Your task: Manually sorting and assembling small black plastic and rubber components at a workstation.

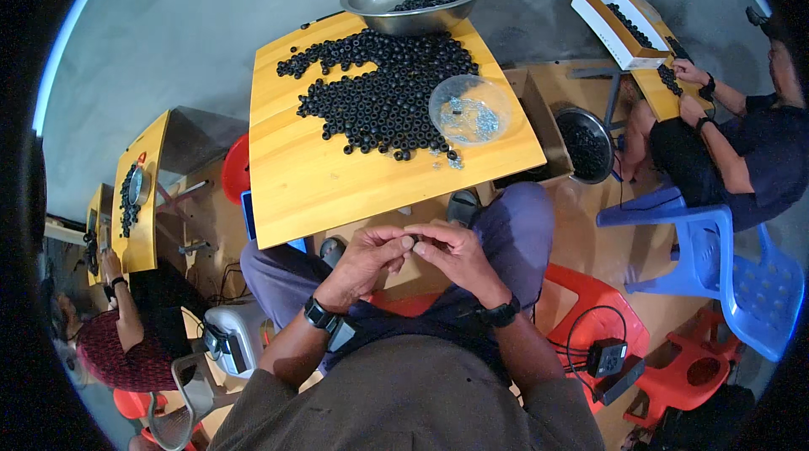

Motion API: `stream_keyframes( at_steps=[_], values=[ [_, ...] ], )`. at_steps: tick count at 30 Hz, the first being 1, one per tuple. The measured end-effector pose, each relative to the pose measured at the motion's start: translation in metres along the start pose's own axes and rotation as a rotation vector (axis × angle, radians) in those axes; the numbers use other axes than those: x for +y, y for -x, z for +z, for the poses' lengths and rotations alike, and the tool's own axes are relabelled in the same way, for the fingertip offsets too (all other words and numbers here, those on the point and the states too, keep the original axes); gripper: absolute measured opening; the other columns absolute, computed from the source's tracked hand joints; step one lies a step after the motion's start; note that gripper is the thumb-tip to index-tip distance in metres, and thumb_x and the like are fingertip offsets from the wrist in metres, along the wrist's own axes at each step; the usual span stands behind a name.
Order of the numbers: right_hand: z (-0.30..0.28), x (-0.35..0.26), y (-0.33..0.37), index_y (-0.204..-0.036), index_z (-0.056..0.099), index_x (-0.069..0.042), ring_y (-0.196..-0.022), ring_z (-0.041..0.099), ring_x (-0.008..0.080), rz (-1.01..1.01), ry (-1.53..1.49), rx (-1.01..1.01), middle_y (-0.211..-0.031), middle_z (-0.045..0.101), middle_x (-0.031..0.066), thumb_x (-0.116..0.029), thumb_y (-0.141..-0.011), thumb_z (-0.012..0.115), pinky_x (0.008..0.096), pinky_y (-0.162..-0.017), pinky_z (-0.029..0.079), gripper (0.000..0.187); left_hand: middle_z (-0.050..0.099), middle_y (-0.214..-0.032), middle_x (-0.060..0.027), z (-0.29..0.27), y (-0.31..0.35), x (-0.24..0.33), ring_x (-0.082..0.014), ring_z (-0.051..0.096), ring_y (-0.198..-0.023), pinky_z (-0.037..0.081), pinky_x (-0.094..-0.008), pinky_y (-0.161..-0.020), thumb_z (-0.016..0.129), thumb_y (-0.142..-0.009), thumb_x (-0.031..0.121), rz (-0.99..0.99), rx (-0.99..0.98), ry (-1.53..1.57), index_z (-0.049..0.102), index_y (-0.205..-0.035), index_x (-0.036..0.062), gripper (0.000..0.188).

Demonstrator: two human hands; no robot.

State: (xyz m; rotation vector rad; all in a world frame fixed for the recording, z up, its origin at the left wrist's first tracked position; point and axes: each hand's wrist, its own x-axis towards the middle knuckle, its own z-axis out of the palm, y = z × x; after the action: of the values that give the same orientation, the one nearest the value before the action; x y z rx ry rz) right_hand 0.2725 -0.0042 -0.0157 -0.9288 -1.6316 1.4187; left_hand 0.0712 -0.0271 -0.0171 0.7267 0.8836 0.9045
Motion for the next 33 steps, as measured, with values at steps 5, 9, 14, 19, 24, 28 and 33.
stream_keyframes(
  at_steps=[5,9,14,19,24,28,33],
  values=[
    [0.0,0.007,-0.004,-0.116,0.071,-0.002,-0.077,0.058,0.01,-0.089,0.106,-0.034,-0.087,0.063,0.0036,-0.003,-0.091,0.071,0.0246,-0.067,0.048,0.025,0.067,-0.08,0.0007,-0.004,0.0,-0.001,-0.0045,0.053,-0.062,0.043,-0.02,-0.056,0.071,-0.097,0.021,-0.047,0.015,0.005,0.075,-0.103,0.002,0.02],
    [0.007,-0.004,-0.011,-0.112,0.071,-0.002,-0.079,0.059,0.01,-0.118,0.115,0.024,-0.09,0.061,0.0035,-0.003,-0.091,0.071,0.0234,-0.067,0.047,0.021,0.063,-0.076,0.0011,-0.003,-0.002,0.006,-0.006,0.051,-0.061,0.041,-0.0211,-0.056,0.071,-0.097,0.021,-0.042,0.063,-0.053,0.073,-0.099,0.0019,0.019],
    [0.013,0.003,-0.016,-0.111,0.07,-0.001,-0.08,0.059,0.0097,-0.147,0.076,0.052,-0.095,0.062,0.0029,-0.003,-0.091,0.069,0.0228,-0.069,0.047,0.02,0.063,-0.077,0.0013,-0.01,0.0,0.008,-0.0072,0.054,-0.063,0.045,-0.0228,-0.06,0.07,-0.097,0.02,-0.018,0.023,-0.013,0.073,-0.097,0.0018,0.018],
    [-0.009,0.017,-0.004,-0.113,0.067,0.001,-0.079,0.059,0.008,0.183,-0.33,0.047,-0.097,0.067,0.0027,-0.006,-0.097,0.063,0.0221,-0.07,0.049,0.018,0.07,-0.08,-0.0123,-0.054,-0.016,0.042,-0.0213,0.068,-0.07,0.054,-0.0326,-0.064,0.072,-0.089,0.011,0.555,0.506,-0.995,0.073,-0.09,-0.0007,0.011],
    [-0.015,0.031,0.0,-0.116,0.067,0.003,-0.077,0.059,0.009,0.19,-0.536,0.07,-0.093,0.068,0.006,-0.005,-0.098,0.061,0.0233,-0.069,0.05,0.02,0.065,-0.092,-0.0142,-0.104,-0.037,0.071,-0.0343,0.067,-0.076,0.055,-0.0425,-0.067,0.069,-0.086,0.012,0.661,0.631,-1.509,0.072,-0.099,0.0024,0.016],
    [-0.01,0.032,0.002,-0.116,0.067,0.003,-0.077,0.059,0.0092,0.229,-0.599,0.071,-0.093,0.067,0.0059,-0.005,-0.097,0.062,0.0232,-0.07,0.049,0.021,0.063,-0.09,-0.0116,-0.11,-0.044,0.066,-0.0326,0.067,-0.077,0.055,-0.0429,-0.069,0.069,-0.086,0.013,0.645,0.573,-1.602,0.073,-0.1,0.0058,0.016],
    [-0.007,0.031,-0.003,-0.116,0.066,0.004,-0.074,0.056,0.0086,0.245,-0.548,0.054,-0.089,0.065,0.0036,-0.006,-0.097,0.064,0.0228,-0.069,0.048,0.022,0.063,-0.089,-0.0105,-0.106,-0.047,0.067,-0.0326,0.067,-0.077,0.055,-0.0433,-0.068,0.069,-0.086,0.013,0.62,0.564,-1.581,0.074,-0.098,0.0092,0.013]
  ],
)
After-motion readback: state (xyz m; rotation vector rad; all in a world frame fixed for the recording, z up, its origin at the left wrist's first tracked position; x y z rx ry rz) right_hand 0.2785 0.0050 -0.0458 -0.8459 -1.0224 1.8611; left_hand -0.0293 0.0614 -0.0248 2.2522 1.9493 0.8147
